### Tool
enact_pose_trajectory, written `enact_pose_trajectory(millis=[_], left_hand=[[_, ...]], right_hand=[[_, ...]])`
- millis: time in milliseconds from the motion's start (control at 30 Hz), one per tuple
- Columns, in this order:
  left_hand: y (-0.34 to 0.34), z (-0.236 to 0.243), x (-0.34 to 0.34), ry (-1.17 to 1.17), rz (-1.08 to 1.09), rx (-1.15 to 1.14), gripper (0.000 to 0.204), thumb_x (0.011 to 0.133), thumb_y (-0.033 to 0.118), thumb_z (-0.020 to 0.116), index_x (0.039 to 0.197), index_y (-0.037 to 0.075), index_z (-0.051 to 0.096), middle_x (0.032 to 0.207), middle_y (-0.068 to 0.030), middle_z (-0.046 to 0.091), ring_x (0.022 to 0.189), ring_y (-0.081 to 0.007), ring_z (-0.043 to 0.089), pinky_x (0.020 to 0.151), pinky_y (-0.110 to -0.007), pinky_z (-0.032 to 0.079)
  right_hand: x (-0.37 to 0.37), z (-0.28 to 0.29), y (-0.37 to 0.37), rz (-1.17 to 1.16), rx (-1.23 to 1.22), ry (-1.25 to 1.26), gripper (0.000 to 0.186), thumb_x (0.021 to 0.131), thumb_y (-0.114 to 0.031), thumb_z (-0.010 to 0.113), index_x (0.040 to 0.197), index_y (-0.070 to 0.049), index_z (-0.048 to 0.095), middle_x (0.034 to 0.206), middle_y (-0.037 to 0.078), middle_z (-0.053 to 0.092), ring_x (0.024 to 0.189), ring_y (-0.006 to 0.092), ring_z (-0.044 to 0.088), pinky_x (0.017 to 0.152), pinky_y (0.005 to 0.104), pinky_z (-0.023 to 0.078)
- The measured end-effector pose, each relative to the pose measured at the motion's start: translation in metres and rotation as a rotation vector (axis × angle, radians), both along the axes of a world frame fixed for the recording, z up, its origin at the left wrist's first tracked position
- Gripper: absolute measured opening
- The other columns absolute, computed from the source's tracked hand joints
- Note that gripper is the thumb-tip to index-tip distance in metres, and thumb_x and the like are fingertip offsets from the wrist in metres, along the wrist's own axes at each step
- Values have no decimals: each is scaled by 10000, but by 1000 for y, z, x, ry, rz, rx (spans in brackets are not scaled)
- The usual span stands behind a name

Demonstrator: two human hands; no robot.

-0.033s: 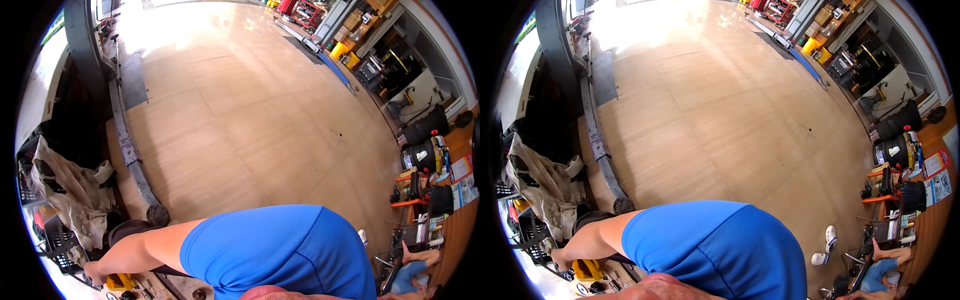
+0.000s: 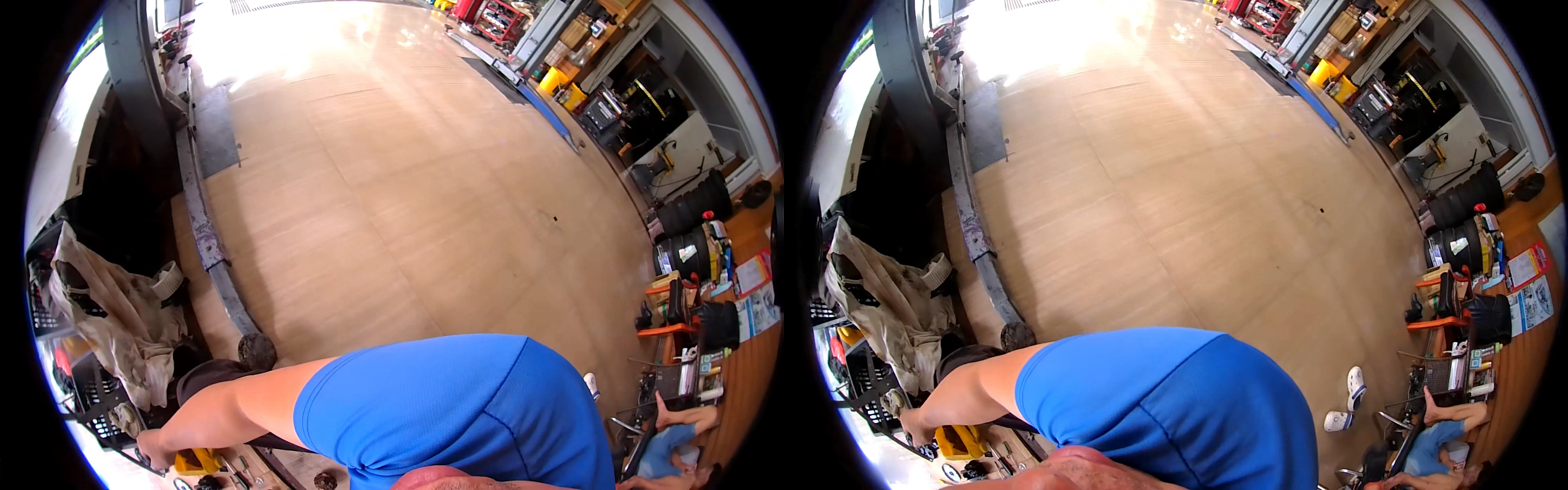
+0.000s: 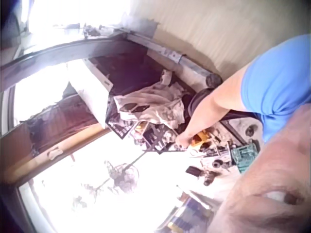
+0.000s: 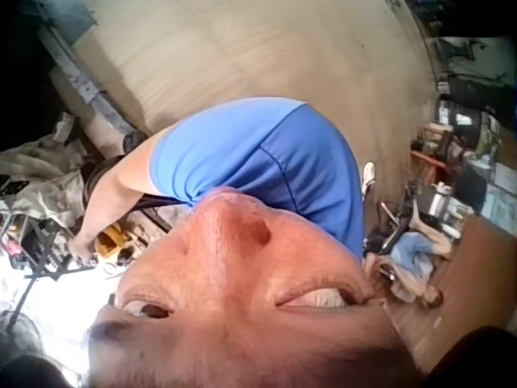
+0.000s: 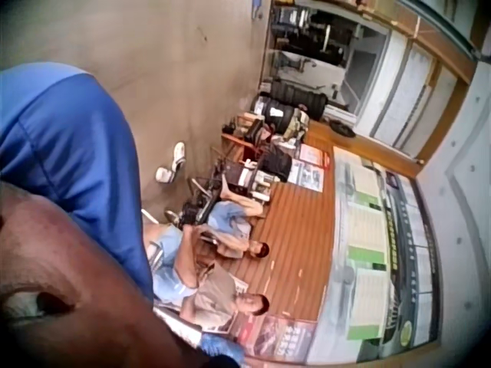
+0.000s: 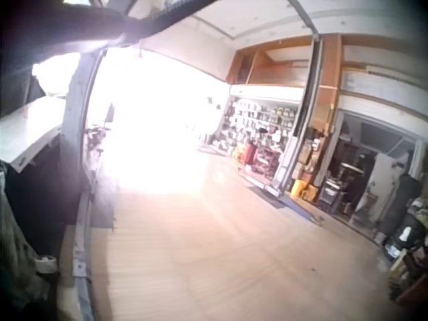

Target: The person is disassembling an electric motor armature and housing by hand and using a screwdriver to remove internal components.

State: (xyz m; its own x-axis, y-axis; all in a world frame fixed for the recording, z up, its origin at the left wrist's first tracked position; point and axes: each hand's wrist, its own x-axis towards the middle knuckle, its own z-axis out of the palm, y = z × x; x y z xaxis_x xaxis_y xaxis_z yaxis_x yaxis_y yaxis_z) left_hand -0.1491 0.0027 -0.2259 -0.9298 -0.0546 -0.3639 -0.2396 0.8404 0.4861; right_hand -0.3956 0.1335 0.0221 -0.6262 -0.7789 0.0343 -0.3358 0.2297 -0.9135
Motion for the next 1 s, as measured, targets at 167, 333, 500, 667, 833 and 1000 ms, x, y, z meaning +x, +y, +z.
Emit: enact_pose_trajectory(millis=[167,333,500,667,833,1000], left_hand=[[1,-3,-12,-7,-37,9,458,875,162,620,1280,-37,539,1087,-235,661,1001,-349,640,882,-428,482],[-4,-6,-13,4,-36,22,462,877,158,620,1287,-35,535,1089,-228,662,997,-343,641,880,-426,483],[-20,-5,-6,35,-11,17,465,879,155,620,1294,-33,530,1092,-220,663,993,-338,641,879,-423,483],[-20,-4,15,52,1,33,468,880,152,620,1301,-31,525,1095,-213,664,989,-333,641,878,-421,484],[-52,-1,74,94,48,33,472,882,148,620,1308,-29,520,1097,-206,665,985,-328,641,877,-419,485],[-111,-1,191,371,10,38,476,883,145,620,1315,-27,516,1100,-199,666,981,-323,641,875,-416,485]], right_hand=[[-3,-2,0,13,11,-104,176,730,-187,681,837,-55,725,810,149,700,783,291,676,697,390,517],[-4,-1,5,8,-21,-60,185,759,-202,676,854,-52,726,853,144,703,832,286,677,725,387,517],[0,9,2,7,103,20,228,785,-256,669,870,-53,726,851,155,698,833,302,674,726,390,518],[0,-2,4,52,185,99,245,794,-270,652,863,-47,726,866,177,697,827,314,675,717,397,517],[-12,-30,-21,62,213,382,251,720,-249,619,829,-53,734,833,191,694,782,333,679,708,410,537],[-48,-51,-7,2,-37,445,215,669,-203,617,761,-23,690,799,229,666,757,373,670,689,428,537]])
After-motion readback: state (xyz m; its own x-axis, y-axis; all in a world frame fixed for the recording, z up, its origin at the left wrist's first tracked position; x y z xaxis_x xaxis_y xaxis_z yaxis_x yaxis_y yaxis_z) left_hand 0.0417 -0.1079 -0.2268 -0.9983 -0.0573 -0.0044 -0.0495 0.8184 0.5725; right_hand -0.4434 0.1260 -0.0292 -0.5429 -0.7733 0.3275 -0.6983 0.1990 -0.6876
